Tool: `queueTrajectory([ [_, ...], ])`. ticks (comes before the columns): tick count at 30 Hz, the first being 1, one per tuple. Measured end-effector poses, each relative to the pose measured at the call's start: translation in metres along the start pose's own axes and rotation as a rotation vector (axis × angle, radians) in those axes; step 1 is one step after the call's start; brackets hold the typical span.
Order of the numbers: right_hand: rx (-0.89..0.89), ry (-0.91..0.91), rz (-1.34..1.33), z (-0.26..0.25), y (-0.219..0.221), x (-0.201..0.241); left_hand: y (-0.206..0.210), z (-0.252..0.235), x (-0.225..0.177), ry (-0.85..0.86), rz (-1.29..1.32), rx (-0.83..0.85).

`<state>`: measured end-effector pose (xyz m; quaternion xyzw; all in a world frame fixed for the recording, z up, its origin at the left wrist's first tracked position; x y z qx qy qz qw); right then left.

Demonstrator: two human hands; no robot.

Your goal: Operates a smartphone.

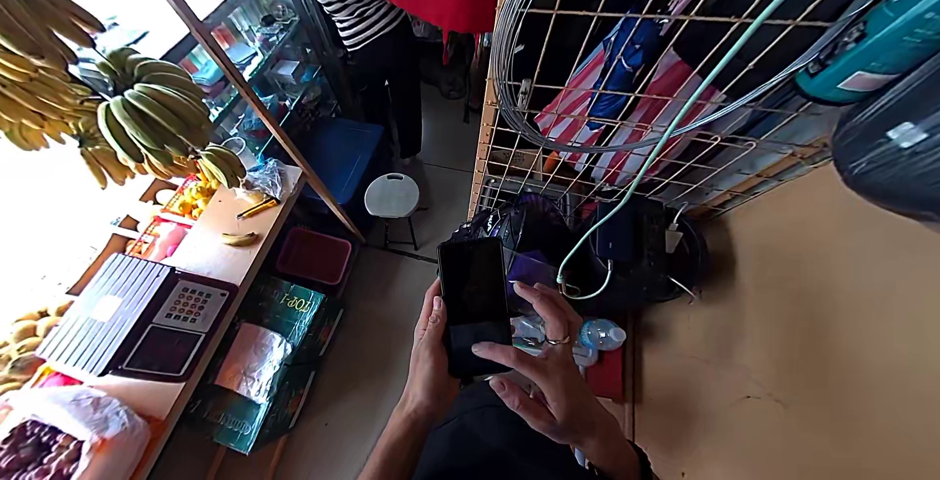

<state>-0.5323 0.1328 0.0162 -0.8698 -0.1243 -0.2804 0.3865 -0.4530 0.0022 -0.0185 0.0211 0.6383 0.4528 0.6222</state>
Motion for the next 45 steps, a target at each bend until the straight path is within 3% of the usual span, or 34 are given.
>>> queueTrajectory([
  [8,-0.151,0.081,0.036,-0.007,-0.010,-0.020,-0.005,0.004,-0.004,0.031,-0.016,-0.020],
  [11,-0.114,0.107,0.095,-0.010,-0.004,-0.022,-0.007,0.005,-0.004,0.031,-0.011,-0.035],
  [16,0.053,0.011,-0.056,-0.004,0.012,-0.005,-0.008,0.004,-0.003,0.032,0.005,-0.045],
  [19,-0.011,-0.031,-0.101,-0.005,0.006,-0.004,-0.010,0.004,-0.002,0.026,-0.004,-0.060],
  [26,-0.120,0.057,-0.065,-0.020,-0.006,-0.027,-0.009,0.004,0.001,0.012,0.014,-0.050],
  [35,0.012,0.158,0.174,-0.061,-0.001,-0.039,-0.006,0.004,0.006,0.011,0.006,-0.028],
  [38,0.059,0.140,0.213,-0.051,-0.007,-0.030,-0.009,0.004,0.006,0.017,-0.010,-0.037],
  [45,-0.079,0.082,0.065,-0.020,-0.020,-0.022,-0.015,0.005,0.001,0.010,-0.019,-0.087],
])
Point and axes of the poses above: each hand's wrist, its own z-axis away from the middle knuckle, its own y-axis out of the palm, x = y × z, the point moved 6 cm from there along -z, towards the middle knuckle, and after that the axes turned 1 degree about y, right-handed, at the moved point
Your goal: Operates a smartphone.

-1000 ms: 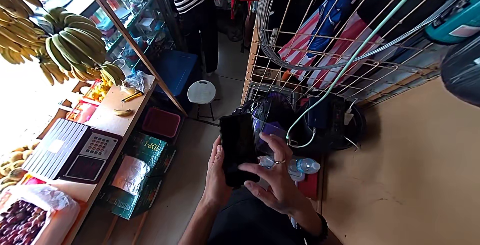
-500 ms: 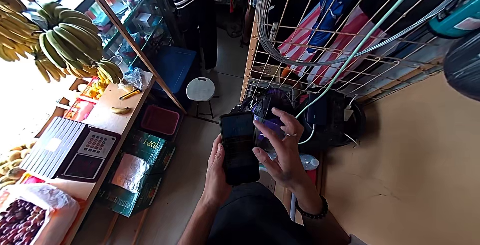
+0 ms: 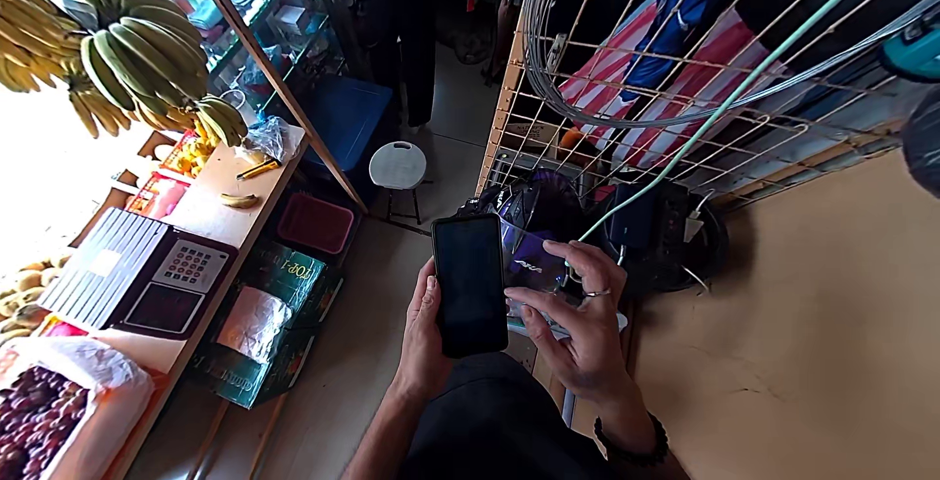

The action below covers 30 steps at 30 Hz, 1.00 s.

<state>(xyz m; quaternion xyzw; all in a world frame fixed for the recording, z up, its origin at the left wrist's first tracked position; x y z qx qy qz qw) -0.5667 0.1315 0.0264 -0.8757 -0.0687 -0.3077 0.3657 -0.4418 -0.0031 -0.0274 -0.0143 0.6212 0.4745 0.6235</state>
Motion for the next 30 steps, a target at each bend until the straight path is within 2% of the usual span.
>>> queueTrajectory([
  [10,-0.070,0.045,0.013,-0.002,0.004,-0.010,0.003,-0.004,0.000,-0.005,0.029,0.040],
  [19,0.096,0.102,0.256,-0.037,0.031,-0.003,0.008,-0.002,0.001,0.051,-0.002,0.049],
  [25,0.189,0.020,0.244,0.013,0.027,0.016,-0.001,-0.002,-0.004,0.055,-0.003,0.004],
  [28,0.248,-0.049,0.136,0.035,0.023,0.024,-0.006,-0.002,-0.008,0.056,0.003,-0.023],
  [30,0.224,-0.090,0.069,0.037,0.020,0.027,-0.010,-0.003,-0.011,0.071,0.005,-0.021],
])
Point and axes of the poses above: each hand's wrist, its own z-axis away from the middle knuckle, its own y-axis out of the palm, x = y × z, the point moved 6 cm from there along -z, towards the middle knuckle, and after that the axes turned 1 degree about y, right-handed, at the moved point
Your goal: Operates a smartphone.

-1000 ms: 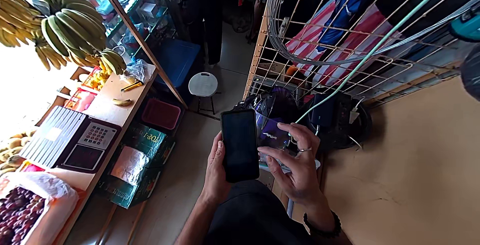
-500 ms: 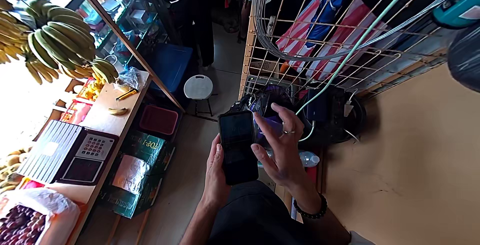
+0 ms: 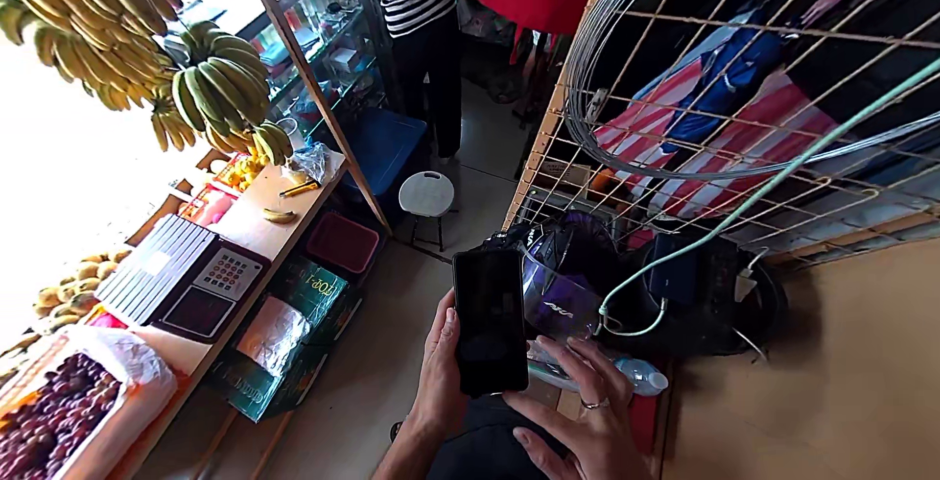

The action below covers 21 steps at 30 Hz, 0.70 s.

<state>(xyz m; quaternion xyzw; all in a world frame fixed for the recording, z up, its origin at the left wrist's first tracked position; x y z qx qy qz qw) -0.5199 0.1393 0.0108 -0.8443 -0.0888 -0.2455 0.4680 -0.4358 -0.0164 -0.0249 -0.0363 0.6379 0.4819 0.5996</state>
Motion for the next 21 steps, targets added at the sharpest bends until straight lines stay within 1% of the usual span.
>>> queueTrajectory([
  [3,-0.198,-0.013,0.007,-0.011,-0.003,-0.005,-0.002,0.001,-0.001,0.021,0.018,0.015],
  [6,-0.285,0.015,0.035,-0.030,-0.007,-0.014,0.000,0.002,0.000,0.025,0.023,0.012],
  [13,-0.305,0.055,0.040,-0.051,0.002,-0.024,0.004,0.005,0.001,0.033,0.013,0.038],
  [18,-0.353,0.039,-0.136,-0.041,-0.005,-0.023,0.000,0.008,0.004,0.011,0.023,0.010],
  [19,-0.323,0.014,-0.174,-0.038,-0.006,-0.021,-0.001,0.009,0.005,0.006,0.023,0.007],
  [21,-0.205,-0.031,-0.188,-0.031,-0.002,-0.019,-0.001,0.009,0.007,-0.008,0.023,0.008],
])
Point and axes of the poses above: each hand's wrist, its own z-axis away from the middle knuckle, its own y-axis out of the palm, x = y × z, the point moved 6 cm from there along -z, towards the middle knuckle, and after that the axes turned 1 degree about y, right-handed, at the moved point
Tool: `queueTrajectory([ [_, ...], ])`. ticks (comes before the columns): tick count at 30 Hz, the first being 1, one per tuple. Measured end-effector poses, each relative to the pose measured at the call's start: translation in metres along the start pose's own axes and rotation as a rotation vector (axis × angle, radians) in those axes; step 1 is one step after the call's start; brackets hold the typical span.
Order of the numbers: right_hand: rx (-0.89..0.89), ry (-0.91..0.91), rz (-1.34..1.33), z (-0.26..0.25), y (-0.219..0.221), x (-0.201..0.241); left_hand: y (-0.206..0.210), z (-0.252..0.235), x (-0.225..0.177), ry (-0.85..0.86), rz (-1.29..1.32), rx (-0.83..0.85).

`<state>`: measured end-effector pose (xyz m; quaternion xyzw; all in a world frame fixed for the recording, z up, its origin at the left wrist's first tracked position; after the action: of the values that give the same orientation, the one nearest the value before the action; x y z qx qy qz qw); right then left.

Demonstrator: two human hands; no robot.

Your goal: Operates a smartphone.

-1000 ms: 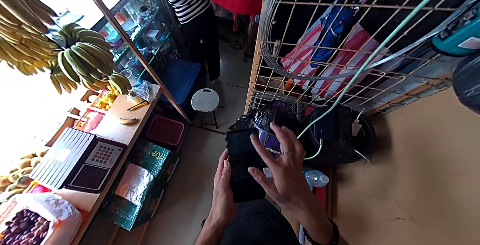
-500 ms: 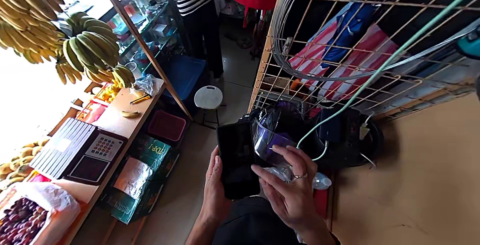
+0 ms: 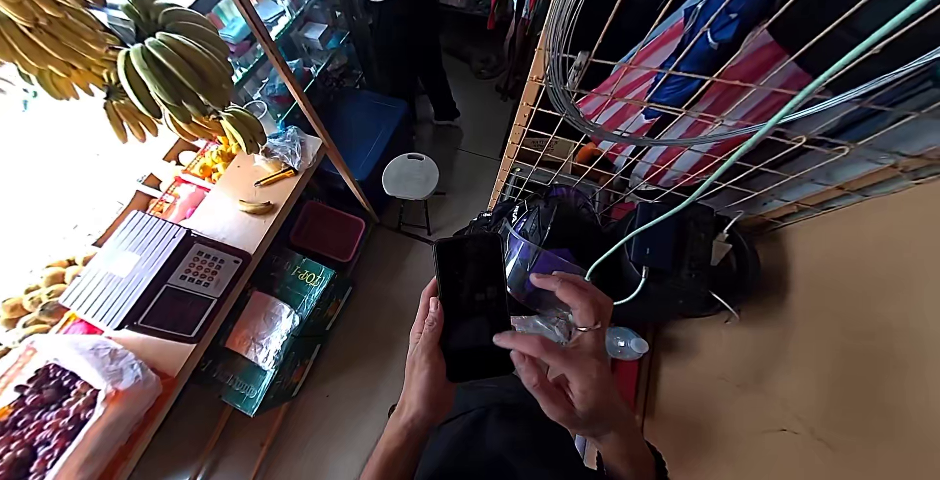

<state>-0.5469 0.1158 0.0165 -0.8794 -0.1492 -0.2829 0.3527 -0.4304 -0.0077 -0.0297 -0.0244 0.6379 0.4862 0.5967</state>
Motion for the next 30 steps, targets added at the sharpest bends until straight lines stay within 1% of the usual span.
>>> queueTrajectory([
  [1,0.052,-0.012,0.011,0.005,0.003,-0.001,0.000,-0.001,0.001,-0.007,0.009,0.007],
  [3,0.088,-0.004,0.032,0.015,0.007,-0.006,0.002,-0.002,0.003,-0.022,0.020,0.016],
  [5,0.027,0.069,0.059,0.021,0.002,-0.013,0.005,-0.004,0.005,-0.034,0.007,0.030],
  [7,-0.027,0.216,0.065,0.021,-0.010,-0.017,0.008,-0.005,0.009,-0.056,0.014,0.036],
  [9,0.032,0.453,-0.071,0.014,-0.023,-0.017,0.012,-0.007,0.013,-0.079,0.021,0.056],
  [10,0.014,0.491,-0.154,0.016,-0.023,-0.021,0.016,-0.009,0.016,-0.090,0.014,0.065],
  [13,-0.113,0.412,-0.313,0.032,-0.013,-0.031,0.027,-0.011,0.025,-0.112,-0.018,0.095],
  [17,-0.174,0.382,-0.316,0.044,-0.014,-0.026,0.037,-0.016,0.035,-0.116,-0.060,0.102],
  [19,-0.212,0.414,-0.387,0.051,-0.015,-0.027,0.041,-0.019,0.041,-0.142,-0.050,0.121],
  [23,-0.297,0.590,-0.681,0.063,-0.024,-0.035,0.054,-0.022,0.053,-0.186,-0.066,0.156],
  [25,-0.325,0.613,-0.694,0.068,-0.029,-0.038,0.062,-0.022,0.058,-0.203,-0.077,0.176],
  [30,-0.343,0.602,-0.673,0.078,-0.043,-0.041,0.076,-0.022,0.065,-0.231,-0.058,0.221],
])
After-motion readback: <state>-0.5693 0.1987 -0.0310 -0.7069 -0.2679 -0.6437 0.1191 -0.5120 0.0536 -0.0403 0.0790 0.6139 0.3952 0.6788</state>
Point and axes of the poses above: each hand's wrist, its own z-axis away from the middle knuckle, its own y-axis out of the palm, x = y × z, the point moved 6 cm from there along -z, towards the middle knuckle, and after that the axes turned 1 degree about y, right-handed, at the moved point
